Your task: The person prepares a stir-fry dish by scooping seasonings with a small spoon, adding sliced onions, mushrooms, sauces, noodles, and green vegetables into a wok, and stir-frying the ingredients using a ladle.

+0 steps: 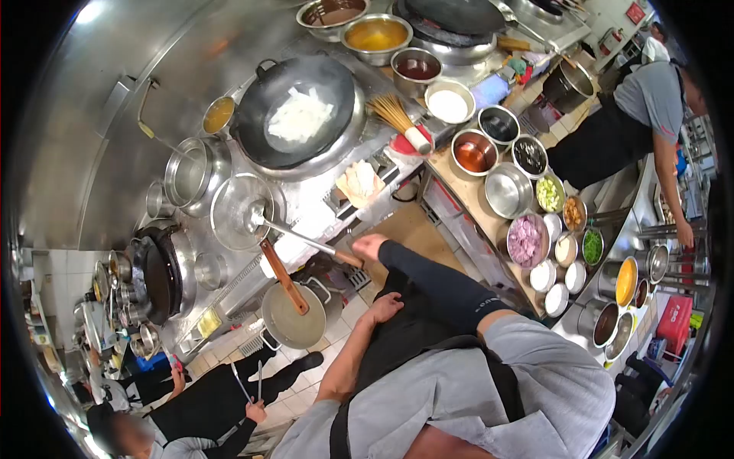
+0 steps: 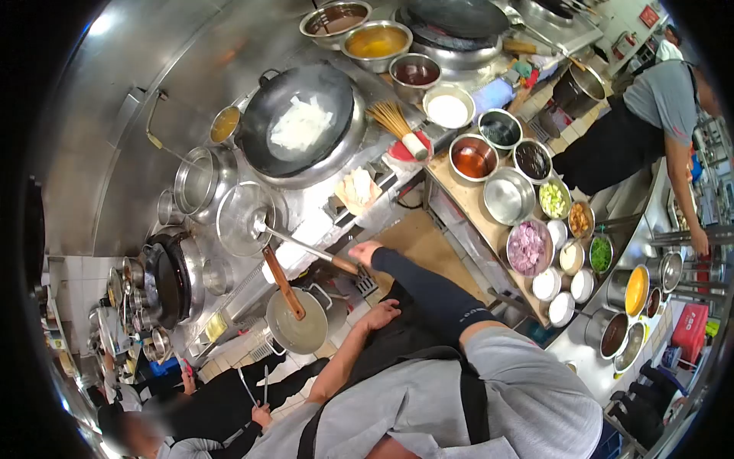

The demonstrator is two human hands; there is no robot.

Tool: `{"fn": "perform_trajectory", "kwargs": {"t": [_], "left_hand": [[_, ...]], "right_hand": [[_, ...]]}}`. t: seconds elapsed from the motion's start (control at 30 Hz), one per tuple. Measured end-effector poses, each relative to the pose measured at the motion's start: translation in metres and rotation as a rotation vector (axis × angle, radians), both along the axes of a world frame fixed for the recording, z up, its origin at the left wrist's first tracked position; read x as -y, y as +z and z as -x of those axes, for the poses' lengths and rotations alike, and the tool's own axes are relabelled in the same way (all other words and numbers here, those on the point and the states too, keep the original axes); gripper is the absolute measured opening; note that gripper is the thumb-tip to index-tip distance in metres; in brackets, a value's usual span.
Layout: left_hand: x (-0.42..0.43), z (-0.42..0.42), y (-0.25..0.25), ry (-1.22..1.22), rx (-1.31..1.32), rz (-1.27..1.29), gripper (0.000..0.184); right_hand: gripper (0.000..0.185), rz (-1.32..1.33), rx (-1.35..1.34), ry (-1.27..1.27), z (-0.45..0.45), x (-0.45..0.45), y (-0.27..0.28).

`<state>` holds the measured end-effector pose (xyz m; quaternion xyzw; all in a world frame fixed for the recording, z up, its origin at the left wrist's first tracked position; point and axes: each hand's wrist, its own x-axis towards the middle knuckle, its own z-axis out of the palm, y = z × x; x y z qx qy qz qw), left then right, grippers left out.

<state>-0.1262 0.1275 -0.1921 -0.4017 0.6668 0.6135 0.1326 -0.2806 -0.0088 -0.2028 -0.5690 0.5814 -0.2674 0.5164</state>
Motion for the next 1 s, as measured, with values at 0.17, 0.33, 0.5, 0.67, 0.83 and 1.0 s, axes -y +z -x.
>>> {"fn": "perform_trajectory", "kwargs": {"t": [0.17,0.33,0.5,0.67,0.83,1.0], "left_hand": [[0.052,0.019,0.025,0.010,0.011,-0.002,0.056],[0.060,0.015,0.018,-0.082,0.110,0.051,0.058],[0.029,-0.005,-0.038,-0.092,0.489,0.002,0.065],[-0.009,-0.007,-0.054,-0.085,0.605,-0.143,0.074],[-0.032,0.002,-0.061,-0.045,0.617,-0.169,0.077],[-0.045,-0.003,-0.068,-0.006,0.615,-0.160,0.077]], "right_hand": [[0.056,-0.294,0.089,0.031,-0.009,0.029,0.014],[0.028,-0.743,0.568,-1.134,0.106,-0.007,-0.042],[0.042,-0.319,1.227,-1.793,0.239,-0.044,-0.167],[0.042,-0.017,1.164,-1.648,0.253,-0.056,-0.192],[0.041,0.214,1.143,-1.629,0.294,-0.069,-0.261],[0.041,0.277,1.150,-1.522,0.302,-0.068,-0.272]]}}
